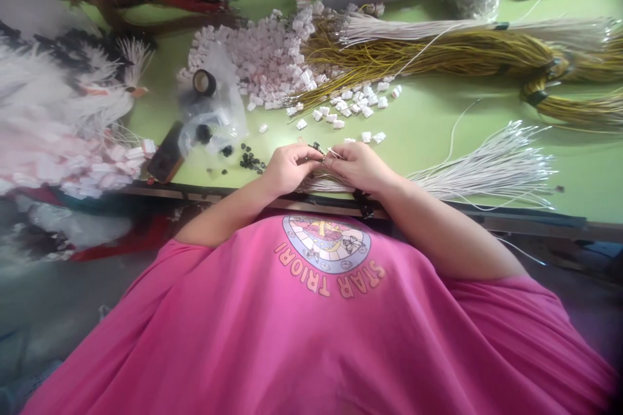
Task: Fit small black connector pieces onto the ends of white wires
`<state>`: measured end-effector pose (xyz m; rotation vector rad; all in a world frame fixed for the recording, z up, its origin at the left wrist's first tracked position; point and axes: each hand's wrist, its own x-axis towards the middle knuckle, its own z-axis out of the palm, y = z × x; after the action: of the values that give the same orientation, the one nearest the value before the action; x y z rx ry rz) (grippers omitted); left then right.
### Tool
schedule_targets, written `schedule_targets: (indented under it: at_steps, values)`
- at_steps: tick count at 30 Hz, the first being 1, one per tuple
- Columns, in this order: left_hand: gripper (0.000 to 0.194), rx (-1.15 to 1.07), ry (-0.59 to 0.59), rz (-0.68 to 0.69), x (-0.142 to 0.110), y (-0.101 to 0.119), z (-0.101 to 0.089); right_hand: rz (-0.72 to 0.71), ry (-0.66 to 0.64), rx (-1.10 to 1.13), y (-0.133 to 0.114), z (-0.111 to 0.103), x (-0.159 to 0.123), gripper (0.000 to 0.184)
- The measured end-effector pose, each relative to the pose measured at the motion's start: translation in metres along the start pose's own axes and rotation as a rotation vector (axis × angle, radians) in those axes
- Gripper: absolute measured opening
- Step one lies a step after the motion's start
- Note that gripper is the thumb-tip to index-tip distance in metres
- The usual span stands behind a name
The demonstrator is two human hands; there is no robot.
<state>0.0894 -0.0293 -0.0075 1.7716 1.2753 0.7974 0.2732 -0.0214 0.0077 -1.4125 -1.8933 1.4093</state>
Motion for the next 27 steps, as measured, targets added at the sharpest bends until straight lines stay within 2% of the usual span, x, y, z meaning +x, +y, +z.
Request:
schedule_targets:
  at_steps: [8, 11, 14, 17, 20, 23, 27]
  values:
    - [0.013, 0.063, -0.05, -0.03, -0.001, 0.003, -0.007, -0.039, -0.009, -0.042, 0.002, -0.002, 0.001, 0.025]
    - [0.012, 0.139, -0.076, -0.009, 0.001, 0.003, -0.017, -0.113, 0.101, -0.079, 0.004, -0.003, 0.001, 0.017]
    - [0.019, 0.28, -0.042, -0.024, 0.004, -0.001, -0.038, -0.138, 0.207, -0.086, 0.004, -0.008, 0.0, 0.014]
    - [0.02, 0.49, 0.025, -0.075, 0.006, -0.007, -0.064, -0.015, 0.122, 0.001, 0.003, -0.014, -0.003, 0.016]
    - [0.019, 0.655, -0.049, -0.17, 0.004, -0.014, -0.077, 0.031, 0.037, 0.093, 0.002, -0.019, -0.004, 0.02]
    - [0.022, 0.716, -0.156, -0.207, 0.002, -0.021, -0.075, 0.035, -0.006, 0.152, 0.002, -0.02, -0.003, 0.022]
    - [0.016, 0.722, -0.2, -0.137, 0.004, -0.027, -0.066, 0.031, -0.02, 0.136, 0.003, -0.018, -0.002, 0.019]
